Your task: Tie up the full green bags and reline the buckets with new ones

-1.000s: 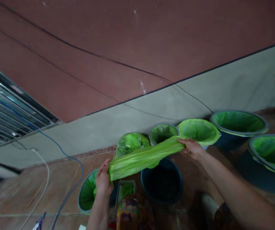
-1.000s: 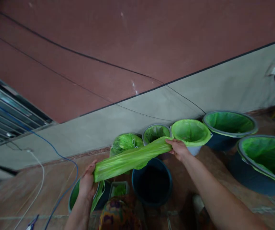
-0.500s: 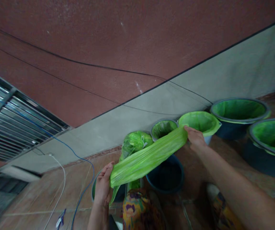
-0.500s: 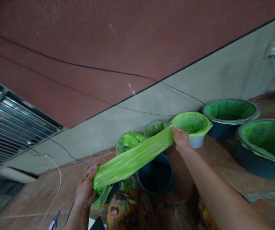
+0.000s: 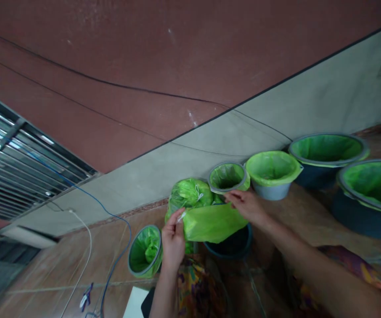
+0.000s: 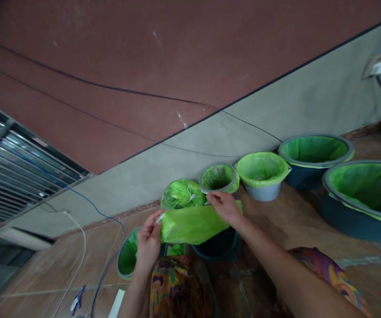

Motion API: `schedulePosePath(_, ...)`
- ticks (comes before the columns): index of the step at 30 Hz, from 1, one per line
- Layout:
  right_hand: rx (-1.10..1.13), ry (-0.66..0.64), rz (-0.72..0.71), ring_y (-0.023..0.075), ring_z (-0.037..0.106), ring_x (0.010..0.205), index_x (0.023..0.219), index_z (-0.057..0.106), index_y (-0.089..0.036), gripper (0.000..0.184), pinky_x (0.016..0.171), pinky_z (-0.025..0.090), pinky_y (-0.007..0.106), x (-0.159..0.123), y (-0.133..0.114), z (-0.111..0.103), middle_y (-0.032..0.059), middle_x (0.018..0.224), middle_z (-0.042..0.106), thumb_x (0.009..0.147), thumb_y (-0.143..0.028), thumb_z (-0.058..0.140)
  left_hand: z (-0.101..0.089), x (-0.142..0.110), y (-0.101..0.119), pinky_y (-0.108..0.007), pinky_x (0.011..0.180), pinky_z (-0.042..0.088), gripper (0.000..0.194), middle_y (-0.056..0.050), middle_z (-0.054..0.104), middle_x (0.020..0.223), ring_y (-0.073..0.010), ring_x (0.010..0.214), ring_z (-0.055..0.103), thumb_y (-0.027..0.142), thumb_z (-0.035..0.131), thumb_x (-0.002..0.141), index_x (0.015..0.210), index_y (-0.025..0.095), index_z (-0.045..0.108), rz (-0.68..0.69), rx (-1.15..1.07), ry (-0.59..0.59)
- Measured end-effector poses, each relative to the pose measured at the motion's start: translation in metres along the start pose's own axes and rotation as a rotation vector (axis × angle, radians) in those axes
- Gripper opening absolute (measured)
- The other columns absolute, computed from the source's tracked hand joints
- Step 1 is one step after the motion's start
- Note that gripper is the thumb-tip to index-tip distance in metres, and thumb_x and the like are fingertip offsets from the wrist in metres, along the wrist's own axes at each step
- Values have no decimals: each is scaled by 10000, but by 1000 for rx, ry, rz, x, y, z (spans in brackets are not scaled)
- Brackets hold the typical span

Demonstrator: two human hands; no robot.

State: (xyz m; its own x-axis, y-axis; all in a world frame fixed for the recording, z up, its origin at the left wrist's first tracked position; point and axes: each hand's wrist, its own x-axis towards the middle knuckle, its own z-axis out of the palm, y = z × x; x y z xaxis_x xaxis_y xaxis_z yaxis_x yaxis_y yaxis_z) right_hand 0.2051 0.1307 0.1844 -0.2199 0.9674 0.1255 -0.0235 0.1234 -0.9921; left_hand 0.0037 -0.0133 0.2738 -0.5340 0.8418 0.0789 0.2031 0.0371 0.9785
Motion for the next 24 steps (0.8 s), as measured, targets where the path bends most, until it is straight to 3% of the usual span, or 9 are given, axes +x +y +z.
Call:
schedulePosePath(2, 143, -238, 33, 120, 523, 521, 734, 668, -201, 306, 512, 399, 253, -16, -14, 24, 11, 654, 650, 824, -484, 598, 17, -3, -6, -316, 835, 520, 333, -70, 726, 1077, -255, 1039, 643, 274, 644, 778, 1099, 207, 702, -13, 3, -46)
schedulePosePath(5, 283, -376, 251, 120, 543, 536, 795, 663, -208, 388, 485, 409, 238, -32, -28, 41, 5, 662, 644, 825, -583, 568, 39, -13, -14, -320, 842, 515, 455, -63, 724, 1070, -249, 1010, 649, 285, 659, 786, 1237, 224, 632, -59, 7, -123)
schedulePosePath(7, 330, -425, 395, 127, 550, 562, 782, 660, -207, 396, 488, 411, 237, -37, -29, 43, 0, 632, 626, 824, -590, 567, 51, -24, -18, -323, 893, 494, 556, -63, 722, 1066, -238, 1008, 650, 301, 681, 784, 1322, 227, 562, -51, 35, -208)
schedulePosePath(10, 352, -445, 419, 132, 555, 627, 708, 659, -191, 234, 543, 414, 241, -36, -19, 43, -2, 639, 633, 757, -419, 682, 61, -41, -28, -320, 993, 433, 666, -68, 710, 1092, -217, 1071, 631, 321, 704, 783, 1397, 224, 465, -9, 67, -312)
schedulePosePath(13, 341, -360, 334, 140, 567, 683, 758, 702, -175, 143, 655, 436, 269, -30, -5, 41, -2, 703, 670, 671, -288, 714, 61, -47, -43, -303, 919, 466, 641, -58, 713, 983, -188, 953, 655, 383, 706, 781, 1351, 206, 472, -66, -4, -160)
schedulePosePath(16, 356, -365, 266, 137, 569, 692, 874, 732, -173, 243, 713, 438, 288, -26, -2, 36, -3, 758, 690, 663, -290, 708, 52, -40, -58, -265, 697, 496, 487, -3, 664, 764, -137, 669, 623, 469, 697, 760, 1135, 185, 570, -244, -103, 115)
schedulePosePath(18, 398, -440, 252, 136, 579, 696, 947, 732, -183, 297, 713, 437, 286, -26, -6, 31, -2, 789, 701, 671, -290, 708, 47, -33, -65, -250, 591, 472, 432, 13, 622, 687, -116, 558, 577, 516, 700, 737, 976, 173, 594, -430, -134, 174)
schedulePosePath(21, 431, -517, 228, 137, 600, 726, 991, 725, -202, 312, 721, 446, 282, -30, -14, 23, -2, 838, 715, 689, -276, 708, 46, -26, -68, -279, 585, 485, 507, -32, 642, 708, -141, 567, 602, 640, 623, 747, 892, 155, 608, -730, -203, 49)
schedulePosePath(24, 431, -553, 214, 137, 617, 734, 1007, 717, -212, 302, 727, 459, 279, -33, -19, 18, -4, 851, 720, 712, -280, 708, 53, -22, -65, -307, 638, 510, 621, -57, 670, 755, -164, 622, 628, 741, 535, 746, 918, 154, 640, -826, -302, -103)
